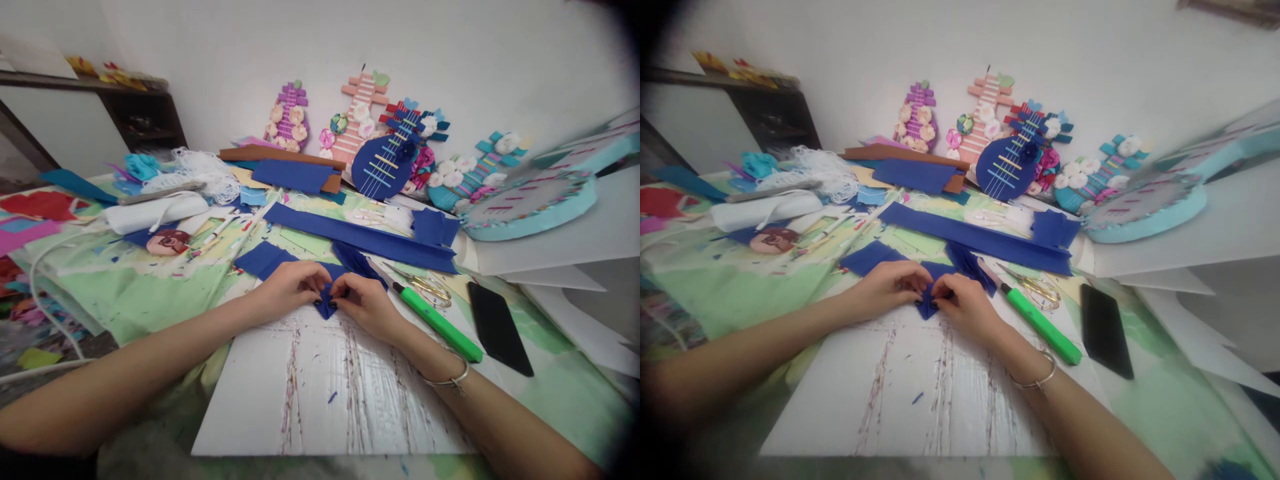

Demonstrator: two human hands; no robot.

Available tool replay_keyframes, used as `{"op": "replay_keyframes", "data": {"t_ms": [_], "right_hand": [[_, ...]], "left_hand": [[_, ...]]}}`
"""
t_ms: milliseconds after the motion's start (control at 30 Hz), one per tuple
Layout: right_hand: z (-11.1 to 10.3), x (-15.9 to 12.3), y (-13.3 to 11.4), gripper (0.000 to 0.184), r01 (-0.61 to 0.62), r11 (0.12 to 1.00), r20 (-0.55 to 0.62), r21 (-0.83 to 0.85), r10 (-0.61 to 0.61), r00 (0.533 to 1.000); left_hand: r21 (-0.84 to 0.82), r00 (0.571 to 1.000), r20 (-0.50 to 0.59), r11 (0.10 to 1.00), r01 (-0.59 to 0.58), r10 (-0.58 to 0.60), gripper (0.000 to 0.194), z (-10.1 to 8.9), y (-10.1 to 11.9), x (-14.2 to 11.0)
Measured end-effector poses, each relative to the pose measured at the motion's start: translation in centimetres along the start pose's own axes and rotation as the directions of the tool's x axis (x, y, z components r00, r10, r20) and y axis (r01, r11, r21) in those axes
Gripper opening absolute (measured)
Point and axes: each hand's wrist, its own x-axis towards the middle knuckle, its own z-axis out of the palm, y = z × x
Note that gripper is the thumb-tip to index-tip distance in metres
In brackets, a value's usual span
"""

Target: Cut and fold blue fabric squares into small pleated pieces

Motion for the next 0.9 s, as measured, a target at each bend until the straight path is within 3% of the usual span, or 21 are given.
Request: {"op": "replay_keyframes", "data": {"t_ms": [367,600,900], "right_hand": [[0.18,0.13,0.26,0.015,0.002,1.0,-0.012,0.007,-0.002,1.0],[0.15,0.08,0.26,0.016,0.01,1.0,-0.04,-0.021,-0.011,0.999],[0.27,0.03,0.61,0.016,0.017,1.0,-0.029,0.024,-0.017,0.999]], "left_hand": [[0.06,1.0,-0.008,0.998,-0.005,0.006,0.016,0.22,0.05,0.29],[-0.038,1.0,0.009,0.999,0.003,-0.003,0.013,0.21,-0.21,0.2],[0.215,0.988,-0.068,0.969,-0.121,0.138,0.007,0.54,-0.27,-0.02]]}}
